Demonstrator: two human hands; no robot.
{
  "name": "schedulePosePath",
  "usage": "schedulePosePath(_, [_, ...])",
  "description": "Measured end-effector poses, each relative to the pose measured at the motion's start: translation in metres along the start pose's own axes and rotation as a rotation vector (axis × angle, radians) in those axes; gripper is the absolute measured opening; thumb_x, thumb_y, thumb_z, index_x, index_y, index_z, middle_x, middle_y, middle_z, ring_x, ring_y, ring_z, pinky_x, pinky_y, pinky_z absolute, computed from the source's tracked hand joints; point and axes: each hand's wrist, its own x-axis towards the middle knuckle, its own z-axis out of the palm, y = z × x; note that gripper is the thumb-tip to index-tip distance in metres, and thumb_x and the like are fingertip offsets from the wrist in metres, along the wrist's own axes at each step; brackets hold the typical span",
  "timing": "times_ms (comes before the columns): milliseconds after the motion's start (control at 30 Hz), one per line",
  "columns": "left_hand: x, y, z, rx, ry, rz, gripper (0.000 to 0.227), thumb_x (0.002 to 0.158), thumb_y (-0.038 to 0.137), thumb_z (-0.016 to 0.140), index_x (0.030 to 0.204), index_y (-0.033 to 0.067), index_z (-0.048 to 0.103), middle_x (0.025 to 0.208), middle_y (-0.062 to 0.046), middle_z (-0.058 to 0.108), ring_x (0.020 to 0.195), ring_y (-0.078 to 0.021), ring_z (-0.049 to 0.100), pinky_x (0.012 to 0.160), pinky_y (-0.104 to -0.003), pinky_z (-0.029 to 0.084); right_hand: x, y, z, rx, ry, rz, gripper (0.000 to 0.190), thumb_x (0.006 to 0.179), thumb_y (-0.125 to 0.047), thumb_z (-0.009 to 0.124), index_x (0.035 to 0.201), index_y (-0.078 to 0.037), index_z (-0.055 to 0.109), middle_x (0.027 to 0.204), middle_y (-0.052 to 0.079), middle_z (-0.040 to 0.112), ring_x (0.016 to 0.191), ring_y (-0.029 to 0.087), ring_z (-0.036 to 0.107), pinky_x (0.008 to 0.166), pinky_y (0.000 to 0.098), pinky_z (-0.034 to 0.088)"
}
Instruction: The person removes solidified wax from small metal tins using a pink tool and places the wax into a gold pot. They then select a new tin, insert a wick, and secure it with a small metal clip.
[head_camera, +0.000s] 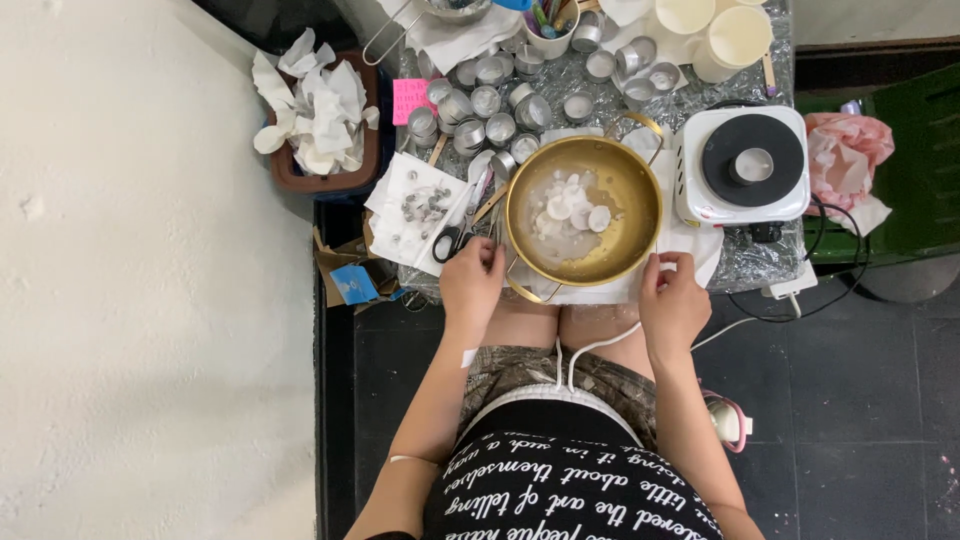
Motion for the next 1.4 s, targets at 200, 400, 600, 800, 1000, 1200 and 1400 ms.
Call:
schedulePosePath(200, [0.011,-0.018,0.032,0.211,0.071,0.212,0.018,0.092,0.025,0.073,0.091,0.0095,0.065,0.079,-0.006,0.072,0.070,-0.0305,0.068,0.066,-0.043,0.048,0.002,-0.005,-0.007,-0.042,-0.078,-0.106,0.023,0.102,-0.031,0.066,0.115,-0.012,0.065,0.075,0.006,0.073,0.068,0.033,0.071,0.057,0.0438,0.051])
schedulePosePath(400, [0.011,-0.017,0.027,0.268,0.080,0.260,0.019,0.090,0.025,0.076,0.094,0.0103,0.066,0.082,-0.006,0.072,0.070,-0.0303,0.067,0.066,-0.042,0.046,0.005,-0.012,-0.024,0.059,-0.105,-0.055,0.019,0.101,-0.026,0.066,0.115,-0.013,0.067,0.077,0.007,0.073,0.062,0.029,0.069,0.056,0.0413,0.050])
schedulePosePath(600, [0.012,-0.019,0.016,0.195,0.173,0.373,0.024,0.087,0.021,0.076,0.106,0.0108,0.068,0.089,-0.003,0.072,0.075,-0.0262,0.068,0.072,-0.037,0.045,0.035,-0.058,-0.042,0.151,0.008,-0.089,0.015,0.105,-0.021,0.066,0.117,-0.012,0.066,0.079,0.007,0.072,0.060,0.025,0.067,0.058,0.0373,0.049])
schedulePosePath(800, [0.015,0.008,-0.011,0.088,0.112,0.278,0.017,0.089,0.021,0.077,0.103,0.0117,0.073,0.087,0.001,0.076,0.058,-0.0139,0.064,0.070,-0.032,0.044,0.100,-0.119,-0.031,0.214,-0.127,-0.416,0.016,0.094,-0.023,0.072,0.107,-0.014,0.069,0.091,0.004,0.074,0.085,0.029,0.071,0.068,0.0420,0.054])
schedulePosePath(1000, [0.015,0.014,-0.011,-0.010,0.109,0.332,0.013,0.092,0.017,0.075,0.102,0.0101,0.072,0.088,0.002,0.075,0.060,-0.0122,0.064,0.071,-0.031,0.044,0.184,-0.136,0.041,0.052,-0.097,-0.683,0.018,0.088,-0.014,0.072,0.105,-0.014,0.072,0.103,0.009,0.072,0.097,0.034,0.068,0.076,0.0476,0.054])
schedulePosePath(1200, [0.022,0.011,-0.011,0.006,0.066,0.303,0.010,0.093,0.016,0.074,0.102,0.0115,0.073,0.083,0.002,0.074,0.060,-0.0127,0.064,0.071,-0.031,0.045,0.241,-0.123,0.115,-0.128,-0.479,-0.583,0.009,0.079,-0.015,0.074,0.086,-0.011,0.078,0.086,0.016,0.072,0.084,0.036,0.071,0.076,0.0474,0.057])
schedulePosePath(1400, [0.023,0.003,-0.016,0.018,0.098,0.288,0.013,0.093,0.018,0.074,0.104,0.0110,0.073,0.084,0.001,0.074,0.064,-0.0140,0.065,0.075,-0.032,0.048,0.238,-0.124,0.118,-0.271,-0.356,-0.601,0.007,0.087,-0.016,0.072,0.089,-0.014,0.077,0.084,0.015,0.073,0.079,0.035,0.073,0.069,0.0475,0.057])
